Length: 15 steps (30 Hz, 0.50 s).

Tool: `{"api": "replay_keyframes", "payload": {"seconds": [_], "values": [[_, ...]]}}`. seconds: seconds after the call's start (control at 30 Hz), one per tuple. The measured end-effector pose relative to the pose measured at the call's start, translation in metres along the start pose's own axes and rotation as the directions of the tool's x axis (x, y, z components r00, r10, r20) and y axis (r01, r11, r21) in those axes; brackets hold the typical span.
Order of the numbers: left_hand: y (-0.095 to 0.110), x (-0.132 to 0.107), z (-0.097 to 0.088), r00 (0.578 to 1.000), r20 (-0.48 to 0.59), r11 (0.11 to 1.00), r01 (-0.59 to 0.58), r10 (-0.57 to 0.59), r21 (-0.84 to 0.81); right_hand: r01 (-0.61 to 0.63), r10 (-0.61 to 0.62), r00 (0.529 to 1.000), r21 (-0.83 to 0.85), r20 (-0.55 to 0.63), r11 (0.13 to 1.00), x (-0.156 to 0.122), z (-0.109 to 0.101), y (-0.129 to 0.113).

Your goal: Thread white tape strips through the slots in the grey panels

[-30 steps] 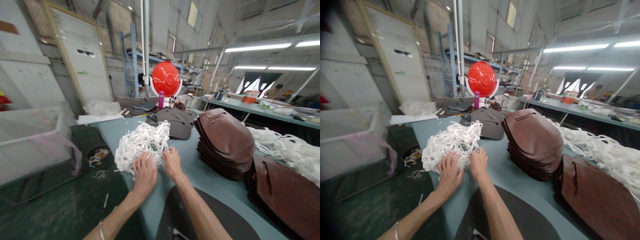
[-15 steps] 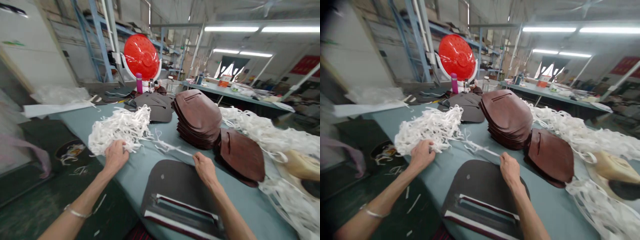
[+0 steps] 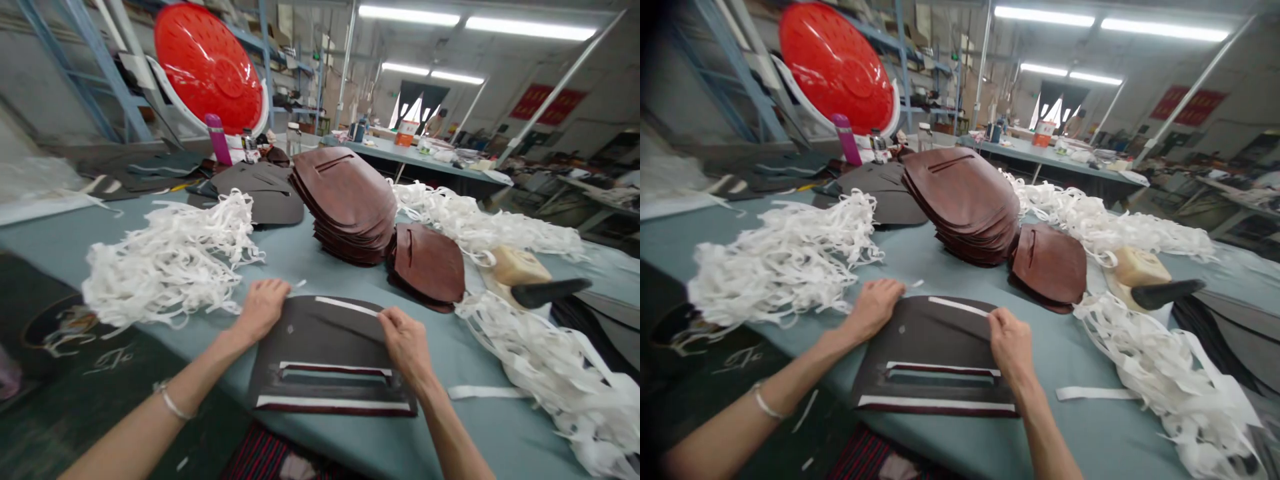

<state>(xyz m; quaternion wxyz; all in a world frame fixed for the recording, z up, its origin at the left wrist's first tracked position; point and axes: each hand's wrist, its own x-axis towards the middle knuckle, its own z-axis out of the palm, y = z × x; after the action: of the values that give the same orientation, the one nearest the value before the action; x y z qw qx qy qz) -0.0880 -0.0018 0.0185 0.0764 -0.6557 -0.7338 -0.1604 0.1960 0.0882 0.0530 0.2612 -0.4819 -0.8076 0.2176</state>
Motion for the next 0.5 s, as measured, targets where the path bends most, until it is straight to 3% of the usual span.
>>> {"api": "replay_keyframes", "payload": {"seconds": [0.1,0.17,0.27,0.37,0.43,0.5], "values": [[-0.051,0.01,-0.015,0.996,-0.017,0.996,0.089,-0.088,0.03,-0.084,0.085,0.996,0.017,-0.032,0.996,-0.008,-0.019,0.035],[-0.057,0.009,-0.026,0.997,-0.033,0.997,0.075,-0.074,0.013,-0.098,0.098,0.995,0.05,0.01,0.994,-0.017,-0.018,0.045],[-0.031,-0.008,-0.032,0.995,0.068,0.993,-0.068,0.075,-0.101,-0.112,0.103,0.991,0.102,0.084,0.988,-0.027,-0.006,0.047],[-0.004,-0.028,-0.024,0.947,0.242,0.963,-0.16,0.211,-0.215,-0.125,0.108,0.986,0.136,0.126,0.983,-0.033,0.001,0.045],[0.007,-0.031,-0.017,0.951,0.242,0.965,-0.142,0.194,-0.219,-0.118,0.095,0.984,0.153,0.151,0.981,-0.035,0.0,0.04],[0.021,-0.025,-0.014,0.977,0.159,0.971,-0.107,0.143,-0.214,-0.089,0.055,0.98,0.177,0.19,0.98,-0.038,-0.001,0.028]]}}
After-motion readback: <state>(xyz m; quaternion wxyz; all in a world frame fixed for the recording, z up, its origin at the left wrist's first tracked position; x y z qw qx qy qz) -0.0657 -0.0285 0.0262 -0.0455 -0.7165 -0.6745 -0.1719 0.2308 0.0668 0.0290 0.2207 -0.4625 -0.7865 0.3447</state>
